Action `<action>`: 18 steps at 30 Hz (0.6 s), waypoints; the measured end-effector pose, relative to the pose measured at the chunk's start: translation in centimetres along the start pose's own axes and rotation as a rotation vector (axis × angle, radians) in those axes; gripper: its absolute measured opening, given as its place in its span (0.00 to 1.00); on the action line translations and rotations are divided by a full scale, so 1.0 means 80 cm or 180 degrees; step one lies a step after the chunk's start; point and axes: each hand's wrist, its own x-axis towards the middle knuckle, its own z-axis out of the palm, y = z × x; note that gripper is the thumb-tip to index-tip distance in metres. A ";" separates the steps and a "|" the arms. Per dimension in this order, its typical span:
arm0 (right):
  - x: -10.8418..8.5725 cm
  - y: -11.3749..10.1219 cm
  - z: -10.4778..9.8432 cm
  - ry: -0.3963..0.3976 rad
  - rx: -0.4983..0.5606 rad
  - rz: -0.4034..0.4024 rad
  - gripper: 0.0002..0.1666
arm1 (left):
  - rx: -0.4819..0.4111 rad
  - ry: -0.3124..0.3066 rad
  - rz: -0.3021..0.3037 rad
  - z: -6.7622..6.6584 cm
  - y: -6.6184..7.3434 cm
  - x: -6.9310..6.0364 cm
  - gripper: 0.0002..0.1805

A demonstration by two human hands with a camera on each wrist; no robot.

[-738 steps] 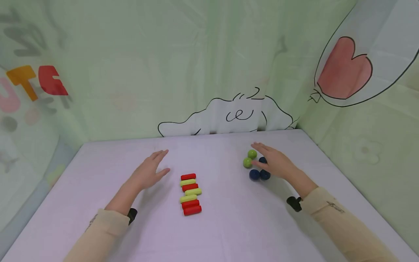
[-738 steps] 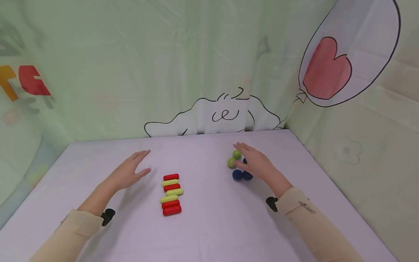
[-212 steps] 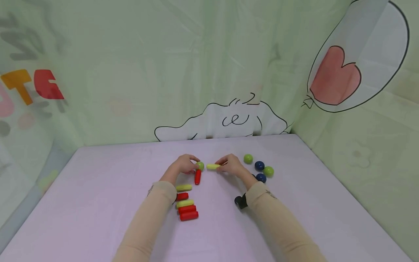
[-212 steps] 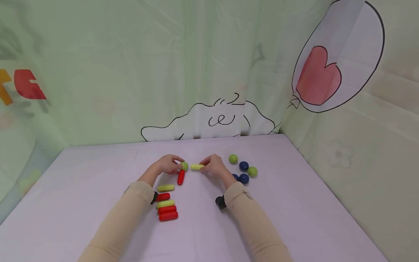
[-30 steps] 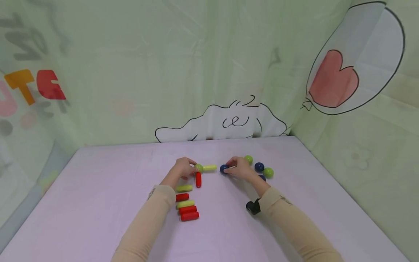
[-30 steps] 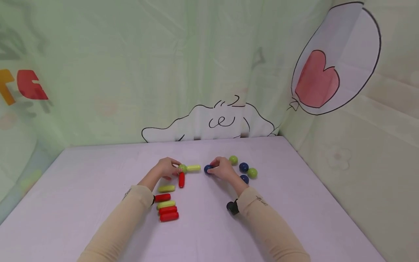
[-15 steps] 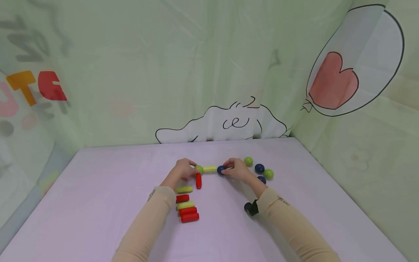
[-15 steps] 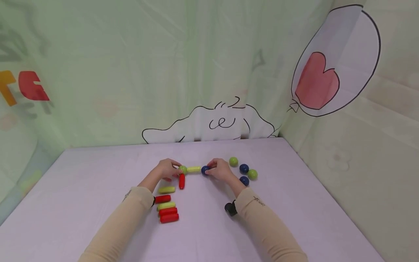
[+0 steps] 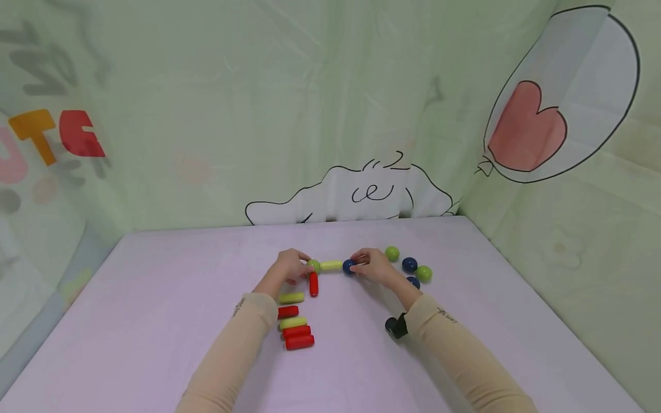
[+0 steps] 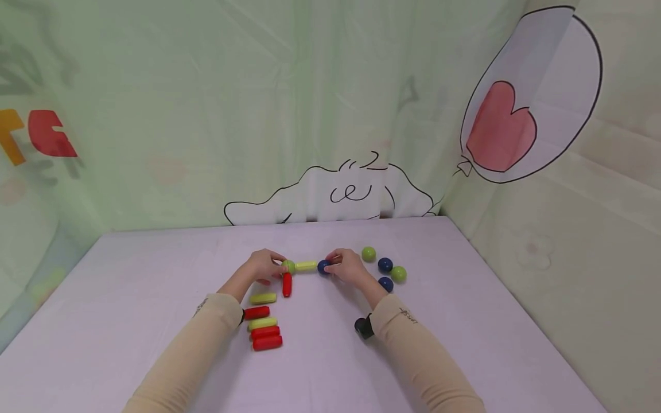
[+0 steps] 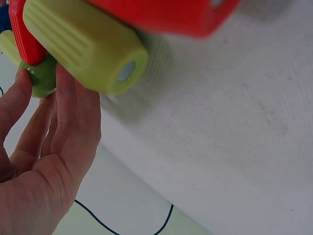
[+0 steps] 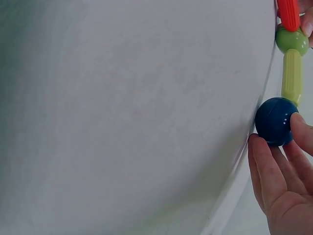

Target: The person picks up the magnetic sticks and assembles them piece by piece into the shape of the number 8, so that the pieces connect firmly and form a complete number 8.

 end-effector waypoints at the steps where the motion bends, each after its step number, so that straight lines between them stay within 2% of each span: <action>1: 0.001 0.001 0.000 -0.0001 0.0019 0.0010 0.18 | 0.0012 0.0001 0.0007 0.000 0.000 0.000 0.19; 7: 0.004 0.003 0.001 0.0001 0.0053 0.0075 0.19 | 0.0059 -0.0006 0.0035 0.001 -0.001 0.000 0.20; 18: 0.003 -0.002 -0.001 -0.0086 -0.0167 0.0062 0.20 | -0.0027 -0.0020 -0.0064 0.001 -0.001 0.001 0.20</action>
